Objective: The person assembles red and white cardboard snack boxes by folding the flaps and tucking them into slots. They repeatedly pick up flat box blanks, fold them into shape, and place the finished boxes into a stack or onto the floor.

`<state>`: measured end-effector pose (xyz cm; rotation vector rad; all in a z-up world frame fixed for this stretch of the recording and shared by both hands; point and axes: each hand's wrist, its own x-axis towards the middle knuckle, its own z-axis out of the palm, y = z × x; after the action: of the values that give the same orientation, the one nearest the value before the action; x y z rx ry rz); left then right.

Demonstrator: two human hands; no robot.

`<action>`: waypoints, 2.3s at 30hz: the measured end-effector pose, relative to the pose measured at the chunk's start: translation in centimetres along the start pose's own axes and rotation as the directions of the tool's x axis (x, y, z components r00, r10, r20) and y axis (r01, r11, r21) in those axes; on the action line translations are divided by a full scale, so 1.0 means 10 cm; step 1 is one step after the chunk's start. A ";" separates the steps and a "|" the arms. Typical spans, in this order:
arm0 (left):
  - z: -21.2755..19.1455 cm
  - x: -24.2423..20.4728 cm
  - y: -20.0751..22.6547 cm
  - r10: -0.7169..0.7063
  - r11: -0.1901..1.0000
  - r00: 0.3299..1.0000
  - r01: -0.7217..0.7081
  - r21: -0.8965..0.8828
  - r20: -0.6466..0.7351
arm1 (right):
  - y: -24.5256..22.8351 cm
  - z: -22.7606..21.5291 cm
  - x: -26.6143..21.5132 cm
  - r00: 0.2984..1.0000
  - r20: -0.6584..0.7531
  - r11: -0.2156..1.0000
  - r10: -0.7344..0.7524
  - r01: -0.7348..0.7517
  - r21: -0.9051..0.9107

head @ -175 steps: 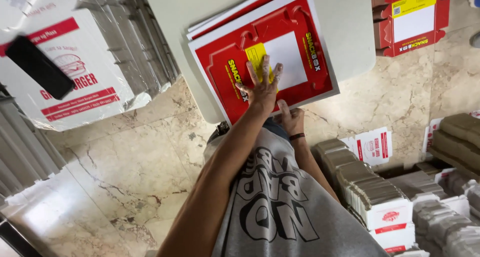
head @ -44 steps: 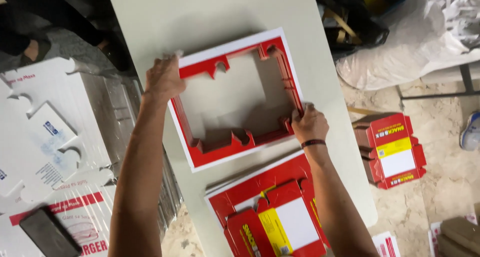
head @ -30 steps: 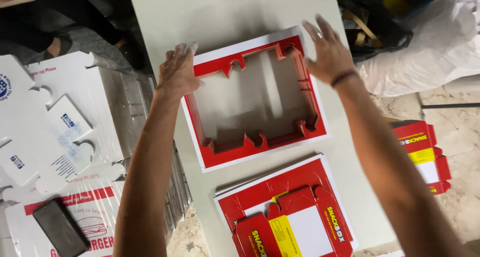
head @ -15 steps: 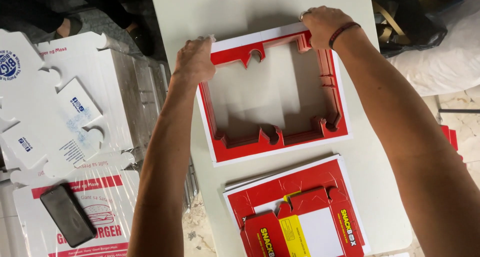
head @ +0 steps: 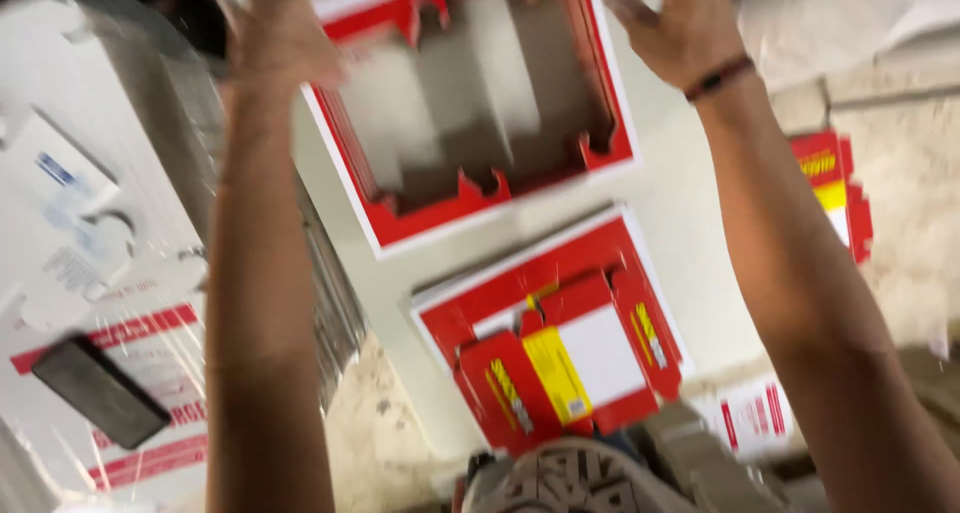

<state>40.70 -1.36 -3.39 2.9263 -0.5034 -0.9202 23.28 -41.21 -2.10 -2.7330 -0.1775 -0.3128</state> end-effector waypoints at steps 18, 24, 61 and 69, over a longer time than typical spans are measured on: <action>2.97 -4.37 1.79 -0.435 0.070 0.835 0.405 -0.912 0.337 | -1.69 0.36 -4.03 0.702 0.185 0.713 0.688 -0.701 0.010; 3.89 -4.35 1.22 -0.675 0.126 0.712 0.370 -0.921 0.193 | -1.50 0.29 -3.83 0.460 0.430 0.328 0.777 -0.878 0.348; 3.92 0.66 6.95 0.388 0.853 0.854 -0.475 0.215 0.345 | 2.69 0.88 -6.82 -0.447 0.166 -0.358 0.879 -0.388 0.849; 3.94 0.31 6.97 0.382 0.866 0.860 -0.462 0.194 0.339 | 2.95 0.61 -6.29 -0.354 0.245 -0.414 0.903 -0.562 0.716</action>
<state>0.32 -65.79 -28.70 2.7037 -1.3330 -1.2977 -31.51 -71.02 -33.35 -1.0056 1.7940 -0.3462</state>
